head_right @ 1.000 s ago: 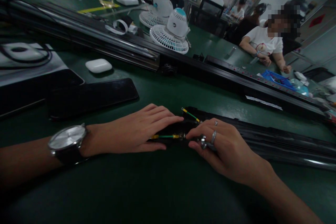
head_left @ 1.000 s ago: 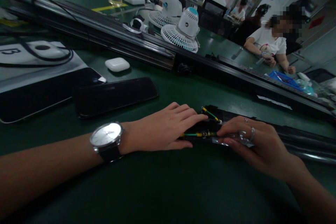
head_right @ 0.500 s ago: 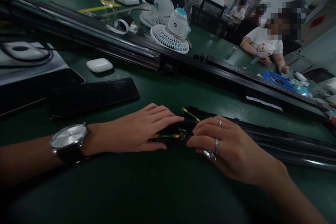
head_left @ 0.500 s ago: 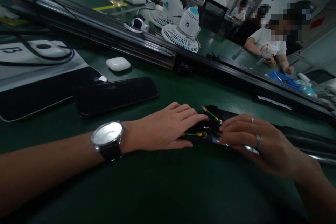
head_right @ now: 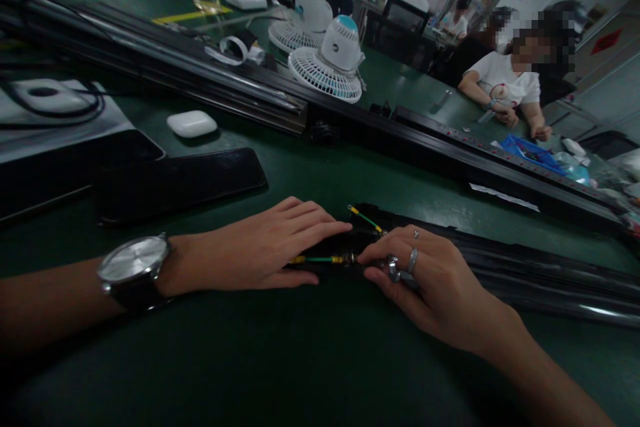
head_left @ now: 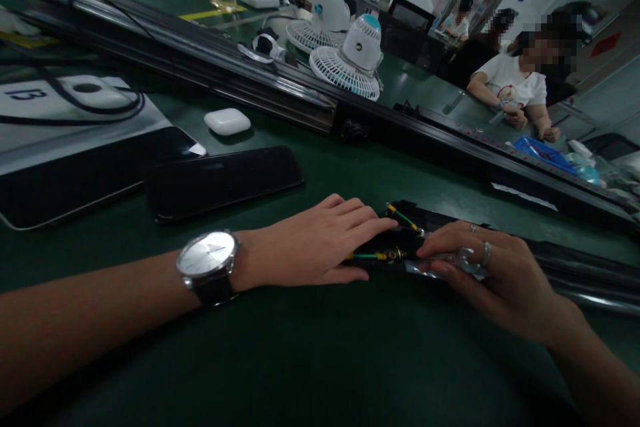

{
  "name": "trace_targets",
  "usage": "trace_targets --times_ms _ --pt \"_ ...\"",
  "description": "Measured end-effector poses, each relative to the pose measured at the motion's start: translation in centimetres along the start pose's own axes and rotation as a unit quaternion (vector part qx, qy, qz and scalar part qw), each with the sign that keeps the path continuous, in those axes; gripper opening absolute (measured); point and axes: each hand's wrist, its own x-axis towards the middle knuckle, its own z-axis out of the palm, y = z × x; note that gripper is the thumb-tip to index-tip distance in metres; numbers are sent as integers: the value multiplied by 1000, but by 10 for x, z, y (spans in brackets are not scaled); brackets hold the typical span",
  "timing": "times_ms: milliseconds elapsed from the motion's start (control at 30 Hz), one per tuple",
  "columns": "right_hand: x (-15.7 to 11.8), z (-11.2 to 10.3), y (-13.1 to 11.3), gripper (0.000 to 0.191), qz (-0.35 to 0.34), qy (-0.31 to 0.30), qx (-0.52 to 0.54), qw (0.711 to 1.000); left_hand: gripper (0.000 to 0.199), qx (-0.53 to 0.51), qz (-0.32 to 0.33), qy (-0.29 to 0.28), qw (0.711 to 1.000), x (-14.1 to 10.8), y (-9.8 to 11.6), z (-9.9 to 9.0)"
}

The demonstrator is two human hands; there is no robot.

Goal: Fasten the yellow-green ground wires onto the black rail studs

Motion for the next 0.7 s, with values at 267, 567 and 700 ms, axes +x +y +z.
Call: trace_targets --times_ms 267,567,700 --pt "0 -19 5 24 -95 -91 -43 990 73 -3 1 11 1000 0 -2 3" --pt "-4 -8 -2 11 4 14 -17 1000 71 -3 -2 5 1000 0 0 1" --pt "-2 0 -5 8 9 47 -30 998 71 -6 1 14 1000 0 0 1"
